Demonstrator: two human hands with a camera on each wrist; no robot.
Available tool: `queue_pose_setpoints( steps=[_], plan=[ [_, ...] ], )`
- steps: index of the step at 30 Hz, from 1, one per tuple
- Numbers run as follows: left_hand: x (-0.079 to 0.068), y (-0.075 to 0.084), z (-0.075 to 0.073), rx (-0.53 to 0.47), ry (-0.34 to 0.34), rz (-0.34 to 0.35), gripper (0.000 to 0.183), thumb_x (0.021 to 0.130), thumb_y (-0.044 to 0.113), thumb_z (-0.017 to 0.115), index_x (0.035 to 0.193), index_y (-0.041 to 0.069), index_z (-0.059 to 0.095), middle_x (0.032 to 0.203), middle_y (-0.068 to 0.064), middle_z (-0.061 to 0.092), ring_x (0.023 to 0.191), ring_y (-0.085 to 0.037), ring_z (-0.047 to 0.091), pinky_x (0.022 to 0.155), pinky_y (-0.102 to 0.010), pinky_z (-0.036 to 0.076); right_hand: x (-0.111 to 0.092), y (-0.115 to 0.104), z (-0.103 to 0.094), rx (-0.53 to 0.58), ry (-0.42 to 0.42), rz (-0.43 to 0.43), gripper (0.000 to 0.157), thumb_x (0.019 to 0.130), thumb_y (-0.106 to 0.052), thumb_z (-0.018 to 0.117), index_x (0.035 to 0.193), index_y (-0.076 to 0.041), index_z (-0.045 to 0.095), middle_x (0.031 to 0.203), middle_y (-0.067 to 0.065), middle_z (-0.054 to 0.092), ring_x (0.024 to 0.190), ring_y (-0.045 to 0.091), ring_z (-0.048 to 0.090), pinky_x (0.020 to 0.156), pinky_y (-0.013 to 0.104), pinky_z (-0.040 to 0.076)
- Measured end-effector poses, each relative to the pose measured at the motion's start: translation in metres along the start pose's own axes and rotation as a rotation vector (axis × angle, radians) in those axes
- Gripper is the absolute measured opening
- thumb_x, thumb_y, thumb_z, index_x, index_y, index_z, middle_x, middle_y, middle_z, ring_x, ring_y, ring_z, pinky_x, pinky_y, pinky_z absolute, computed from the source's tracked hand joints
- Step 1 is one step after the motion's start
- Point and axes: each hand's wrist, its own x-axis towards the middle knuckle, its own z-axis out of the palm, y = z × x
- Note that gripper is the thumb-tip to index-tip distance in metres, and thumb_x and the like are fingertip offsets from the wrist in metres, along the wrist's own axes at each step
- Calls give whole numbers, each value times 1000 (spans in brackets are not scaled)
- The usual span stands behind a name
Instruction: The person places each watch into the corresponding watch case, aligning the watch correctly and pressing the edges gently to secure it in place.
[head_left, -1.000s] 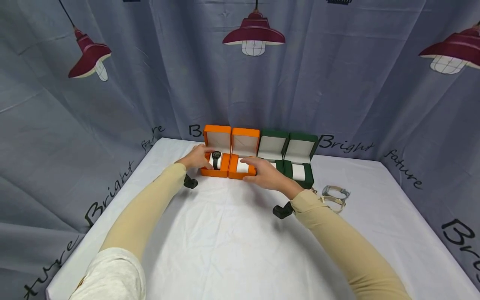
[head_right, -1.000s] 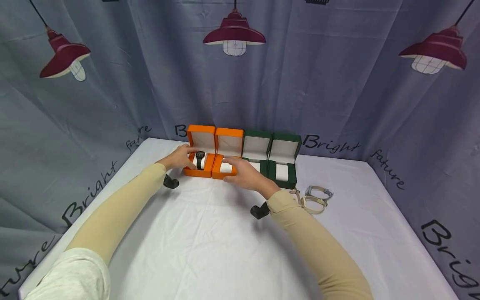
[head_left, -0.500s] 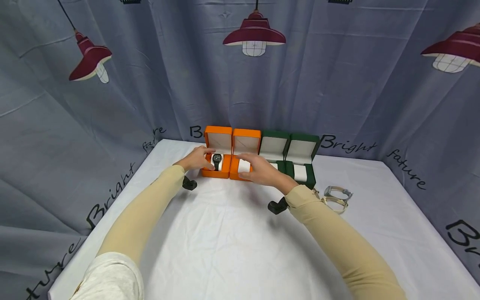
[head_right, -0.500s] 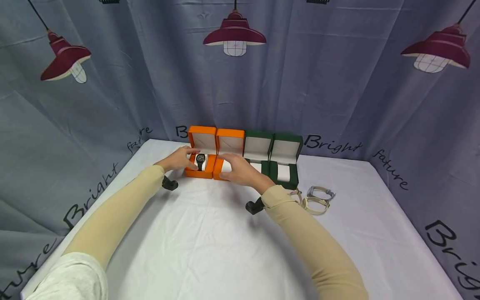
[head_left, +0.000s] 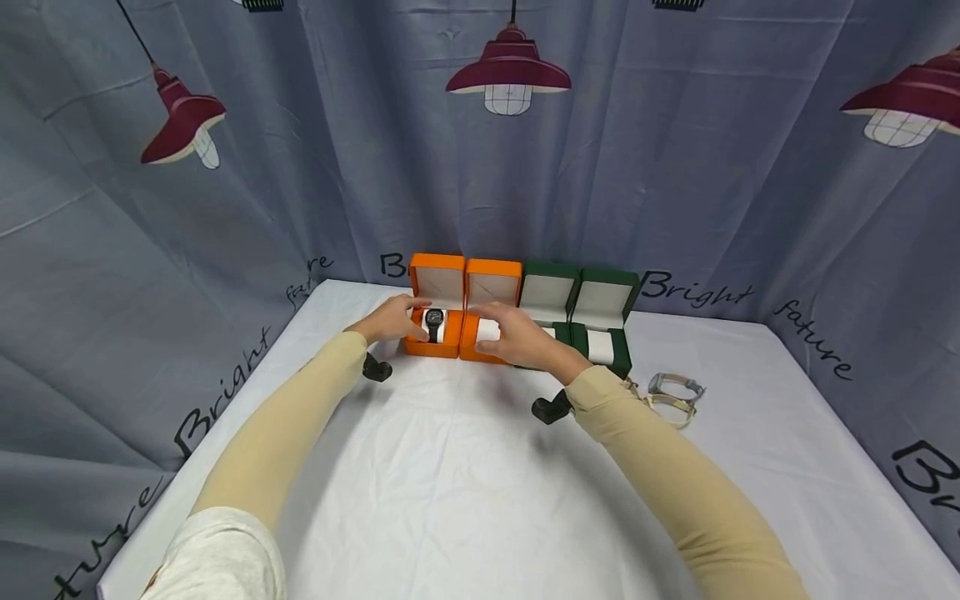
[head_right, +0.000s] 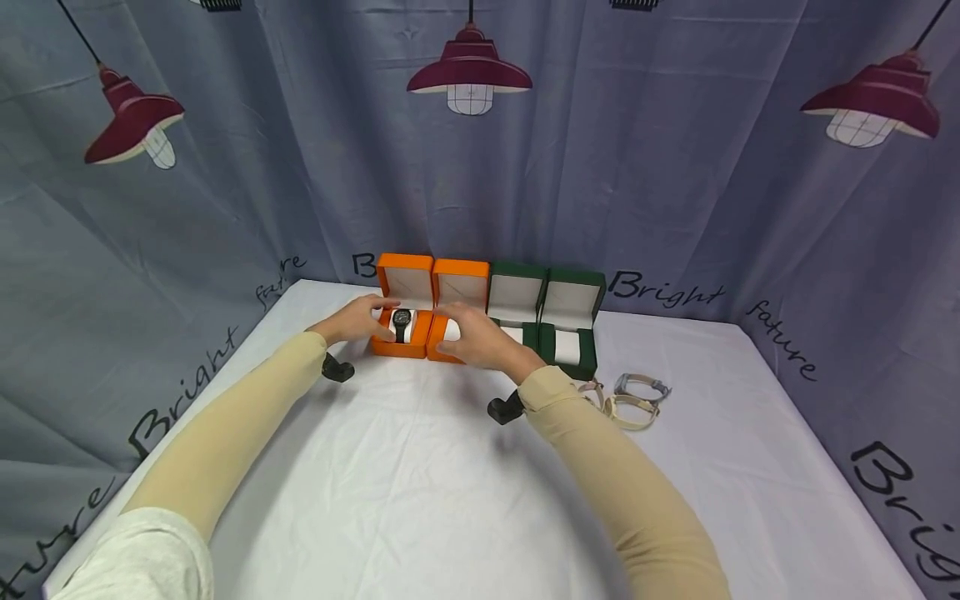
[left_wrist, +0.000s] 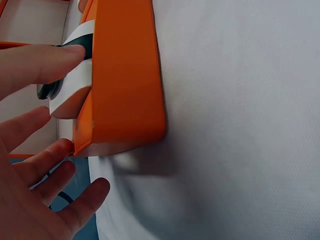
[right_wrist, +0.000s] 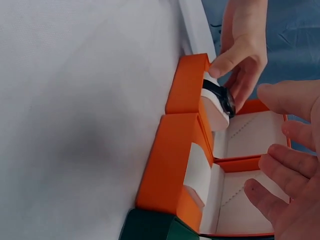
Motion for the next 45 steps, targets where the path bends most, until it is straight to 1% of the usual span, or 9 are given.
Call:
queue_pose_setpoints(
  steps=[6,10,15,18,22,25,30,38,45],
  plan=[
    [-3,2,-10,-64,71,-3,59,91,24,65,147,11,52,150,-15,47,137,-35,44,114,-53,37,12,0,-5,-23,40,-2,58,95,-19,71,148,-11,49,152,10,50,145,29,41,117,49,36],
    [-5,4,-13,-96,148,-24,45,98,26,56,139,6,59,139,-15,58,127,-33,53,109,-50,42,21,-3,-7,-69,71,4,54,96,-18,67,147,-10,50,156,11,44,148,29,36,118,48,34],
    [-6,7,-18,-88,322,-83,35,99,30,55,121,7,69,122,-12,67,110,-30,61,95,-48,50,33,-10,-6,-144,135,2,51,97,-16,65,146,-10,52,153,10,47,141,28,45,115,44,40],
    [-3,11,-20,-84,448,-120,33,99,36,54,112,10,69,111,-10,68,96,-28,61,84,-43,50,40,-14,-6,-183,171,3,48,97,-16,63,145,-11,54,150,9,50,136,28,50,111,43,44],
    [3,20,-25,-131,547,-138,38,101,42,49,118,10,60,113,-10,63,95,-28,58,82,-42,49,49,-16,-8,-239,212,9,47,97,-17,62,143,-12,56,149,9,52,136,29,49,112,45,43],
    [9,25,-29,-167,538,-126,49,103,46,46,134,9,55,128,-13,60,110,-30,57,94,-46,49,56,-16,-8,-283,233,21,47,96,-17,61,143,-12,56,149,10,52,138,29,48,114,47,40],
    [17,26,-29,-197,458,-130,61,105,51,43,153,13,42,148,-15,50,133,-32,50,108,-50,44,64,-17,-6,-359,207,66,50,97,-19,60,146,-11,53,154,12,47,144,30,40,119,49,32],
    [21,26,-28,-216,419,-120,58,105,45,44,155,16,40,150,-13,50,133,-31,51,107,-50,45,74,-20,-2,-487,130,103,57,98,-22,58,152,-10,45,159,11,39,150,30,30,124,50,20],
    [23,30,-32,-270,367,-111,56,106,41,46,155,16,41,150,-13,50,132,-30,52,105,-48,47,85,-22,0,-564,75,129,63,98,-26,58,156,-13,37,163,10,31,153,29,23,124,54,17]
  ],
)
